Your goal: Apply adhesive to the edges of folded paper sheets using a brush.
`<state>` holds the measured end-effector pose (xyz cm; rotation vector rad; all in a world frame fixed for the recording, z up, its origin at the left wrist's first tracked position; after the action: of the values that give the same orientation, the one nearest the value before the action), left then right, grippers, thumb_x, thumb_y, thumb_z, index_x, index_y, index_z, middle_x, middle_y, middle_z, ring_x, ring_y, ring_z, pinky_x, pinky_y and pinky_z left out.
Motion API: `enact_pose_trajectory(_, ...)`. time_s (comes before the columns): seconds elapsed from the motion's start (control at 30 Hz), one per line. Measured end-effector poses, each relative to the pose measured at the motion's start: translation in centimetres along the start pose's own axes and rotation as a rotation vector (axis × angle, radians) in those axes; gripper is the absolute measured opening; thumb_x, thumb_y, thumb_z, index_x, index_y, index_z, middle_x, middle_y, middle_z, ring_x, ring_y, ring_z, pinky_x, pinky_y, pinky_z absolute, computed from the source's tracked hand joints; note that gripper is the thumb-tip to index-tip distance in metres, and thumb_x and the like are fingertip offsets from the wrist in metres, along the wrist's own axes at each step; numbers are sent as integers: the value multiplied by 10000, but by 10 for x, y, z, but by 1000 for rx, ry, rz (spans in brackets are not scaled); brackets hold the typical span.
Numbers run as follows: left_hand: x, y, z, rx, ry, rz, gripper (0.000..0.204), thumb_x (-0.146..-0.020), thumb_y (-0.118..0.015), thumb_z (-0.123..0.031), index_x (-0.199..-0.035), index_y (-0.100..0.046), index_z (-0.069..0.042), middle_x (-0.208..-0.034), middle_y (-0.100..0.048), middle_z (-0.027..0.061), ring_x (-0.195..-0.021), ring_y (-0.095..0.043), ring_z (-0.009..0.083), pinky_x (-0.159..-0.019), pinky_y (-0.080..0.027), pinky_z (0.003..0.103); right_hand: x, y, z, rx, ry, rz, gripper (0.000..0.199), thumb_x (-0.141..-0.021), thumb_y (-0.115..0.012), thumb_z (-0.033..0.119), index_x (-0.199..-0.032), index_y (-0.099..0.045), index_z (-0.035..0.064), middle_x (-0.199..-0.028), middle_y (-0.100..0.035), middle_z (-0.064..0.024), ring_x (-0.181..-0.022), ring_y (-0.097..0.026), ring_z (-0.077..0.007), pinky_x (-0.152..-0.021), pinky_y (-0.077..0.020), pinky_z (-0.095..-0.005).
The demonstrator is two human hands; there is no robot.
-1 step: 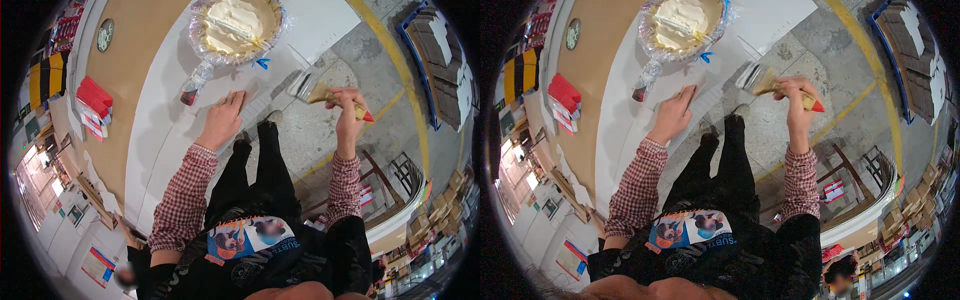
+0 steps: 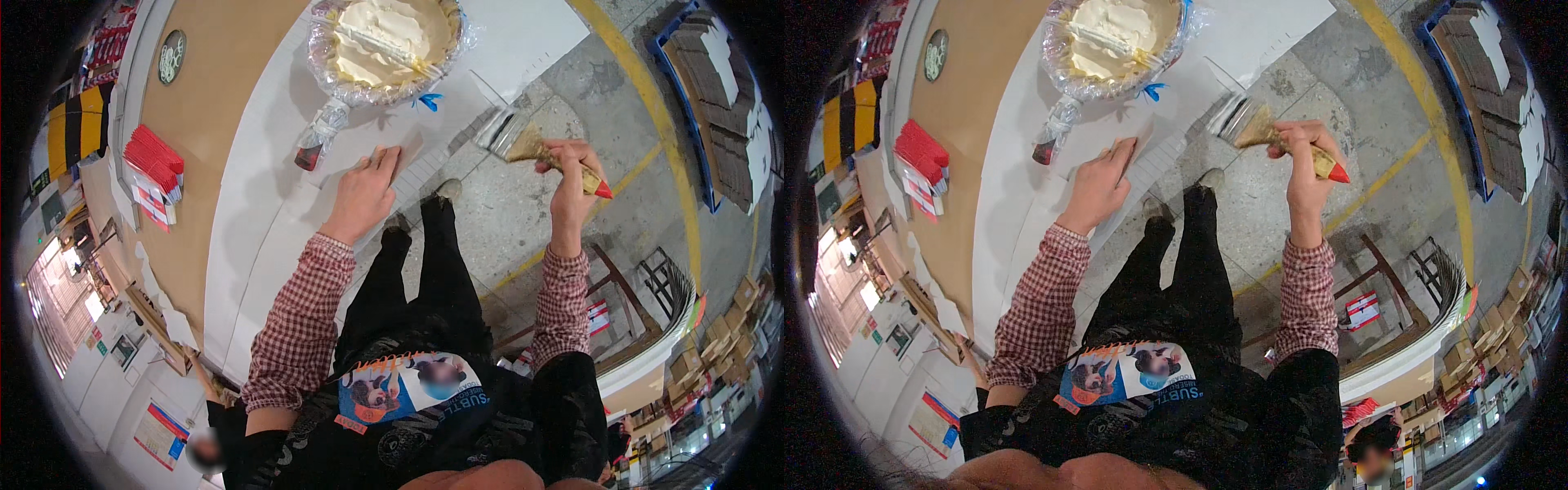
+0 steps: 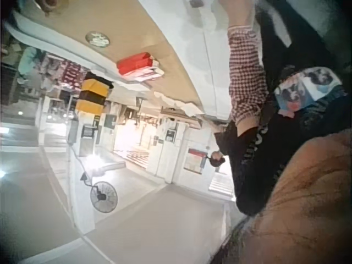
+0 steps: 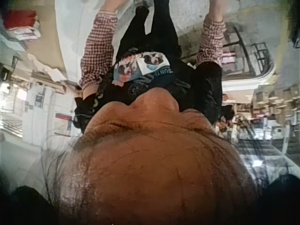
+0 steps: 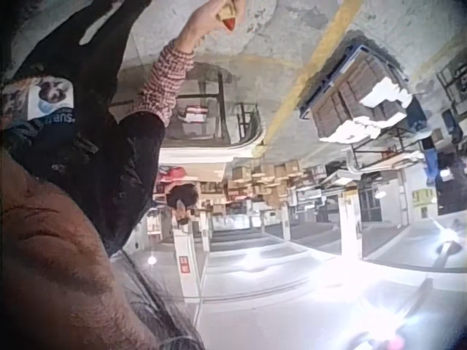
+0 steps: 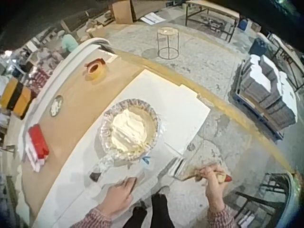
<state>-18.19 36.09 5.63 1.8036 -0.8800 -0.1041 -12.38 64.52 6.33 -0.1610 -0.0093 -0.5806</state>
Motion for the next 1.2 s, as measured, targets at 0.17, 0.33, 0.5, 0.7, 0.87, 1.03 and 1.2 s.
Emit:
enact_pose_trajectory(0.17,-2,3,-3,-11,-1,-10,540,-698,-580,-47,-1218,-437,-25,-1168,-547,191,-910,-592,352,-788,-502,428,30,-22,-12,-6,-57,120,133,-886,-532,24,-774,-579,-31,-824,-626,-124,-617,-588,-125,-553,-510,-253)
enact_pose_trajectory(0.33,-2,0,-1,-14,6,32,581,-717,-549,-68,-1278,-410,-18,-1208,-545,266,-967,-600,368,-779,-512,422,39,-28,-8,-27,-93,122,139,-891,-544,55,-783,-583,-24,-843,-626,-124,-629,-593,-123,-544,-513,-253)
enact_pose_trajectory(0.5,-2,-1,0,-27,-18,5,584,-716,-557,-76,-1276,-399,-20,-1198,-554,247,-955,-601,363,-763,-513,426,53,-41,-19,-9,-95,141,135,-874,-555,37,-770,-592,-40,-832,-625,-123,-619,-595,-123,-530,-507,-241)
enact_pose_trajectory(0.7,-2,-4,0,-36,-18,12,583,-716,-564,-82,-1270,-392,-22,-1195,-558,229,-935,-601,357,-739,-509,437,68,-48,-9,18,-70,110,156,-873,-558,32,-749,-598,-54,-794,-624,-123,-596,-601,-123,-519,-494,-231)
enact_pose_trajectory(0.87,-3,-5,-1,-44,-18,6,562,-715,-566,-80,-1250,-407,-14,-1183,-562,224,-928,-603,348,-730,-506,434,89,-56,-26,54,-165,202,145,-877,-552,32,-765,-605,-45,-793,-631,-137,-585,-600,-132,-525,-497,-236)
enact_pose_trajectory(1.03,-2,-4,-2,-36,-46,-10,550,-718,-556,-78,-1246,-416,-7,-1135,-575,194,-884,-608,349,-717,-501,435,89,-55,-14,3,-24,100,147,-868,-542,13,-738,-587,-37,-773,-630,-135,-589,-598,-132,-528,-496,-239)
enact_pose_trajectory(1.2,-3,-4,-2,-33,-58,-14,541,-722,-554,-76,-1241,-420,-8,-1077,-584,186,-859,-610,349,-707,-498,440,105,-64,-25,126,-38,208,125,-852,-552,1,-745,-602,-40,-772,-631,-133,-632,-598,-141,-532,-498,-250)
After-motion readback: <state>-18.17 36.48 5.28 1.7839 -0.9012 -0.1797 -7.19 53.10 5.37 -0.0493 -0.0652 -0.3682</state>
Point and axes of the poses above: each hand's wrist, its own x-axis away from the middle knuckle, its own y-axis out of the back of the hand, z = x × y, the point moved 6 cm from there along -x, towards the middle knuckle
